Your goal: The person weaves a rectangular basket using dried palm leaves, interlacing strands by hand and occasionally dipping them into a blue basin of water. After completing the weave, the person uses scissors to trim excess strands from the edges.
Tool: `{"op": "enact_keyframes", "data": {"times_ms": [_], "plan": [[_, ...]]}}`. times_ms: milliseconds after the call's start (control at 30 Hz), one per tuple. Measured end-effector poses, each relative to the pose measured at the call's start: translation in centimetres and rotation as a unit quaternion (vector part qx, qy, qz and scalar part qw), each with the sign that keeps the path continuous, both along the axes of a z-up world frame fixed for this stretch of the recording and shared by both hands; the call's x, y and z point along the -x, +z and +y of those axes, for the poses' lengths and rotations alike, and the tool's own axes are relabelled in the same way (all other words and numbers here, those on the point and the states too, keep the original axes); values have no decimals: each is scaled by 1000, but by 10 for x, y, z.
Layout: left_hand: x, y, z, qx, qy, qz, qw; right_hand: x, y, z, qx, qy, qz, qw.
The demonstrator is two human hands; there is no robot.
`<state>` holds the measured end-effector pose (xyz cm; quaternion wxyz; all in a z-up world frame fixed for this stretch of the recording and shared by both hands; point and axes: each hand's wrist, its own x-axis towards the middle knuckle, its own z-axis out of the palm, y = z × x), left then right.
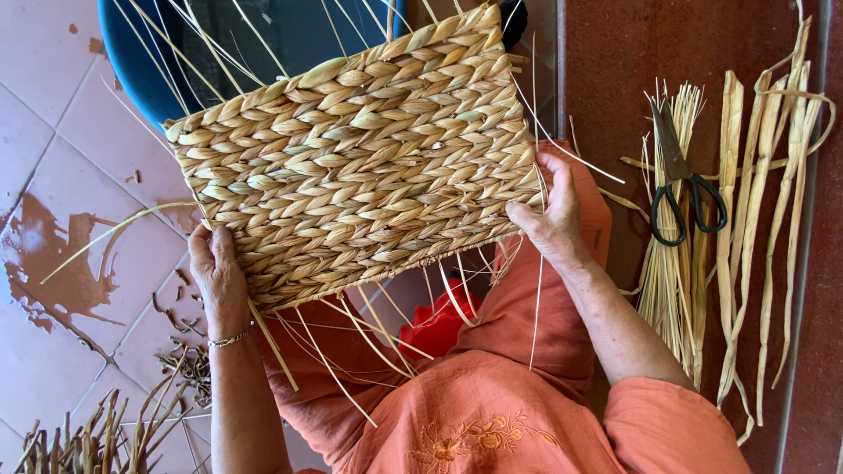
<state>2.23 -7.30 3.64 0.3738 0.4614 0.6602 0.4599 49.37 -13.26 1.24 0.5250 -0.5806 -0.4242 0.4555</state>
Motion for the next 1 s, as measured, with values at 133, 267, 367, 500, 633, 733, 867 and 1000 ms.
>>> {"op": "enact_keyframes", "data": {"times_ms": [133, 267, 367, 500, 633, 733, 867, 1000], "plan": [[-1, 5, -1, 17, 9, -34, 999, -13, 5, 3, -1, 46, -29, 999], [-2, 8, -2, 25, 8, -44, 999, -30, 16, 21, 59, 31, -81, 994], [-4, 9, -1, 34, 17, -50, 998, -20, 20, 39, 80, 32, -107, 990], [-2, 3, 0, 12, 7, -58, 998, -4, 22, 52, 102, 43, -34, 993], [7, -9, -1, -17, -10, -26, 999, -12, 28, 51, 171, 67, 3, 983], [10, -18, 0, -32, -21, -32, 999, -22, 27, 57, 177, 79, 18, 981], [9, -23, 2, -4, 2, -60, 998, -16, 17, 60, 136, 67, 25, 988], [2, -18, -1, -25, -15, -108, 994, -13, 4, 58, 130, 37, -21, 991]]}}
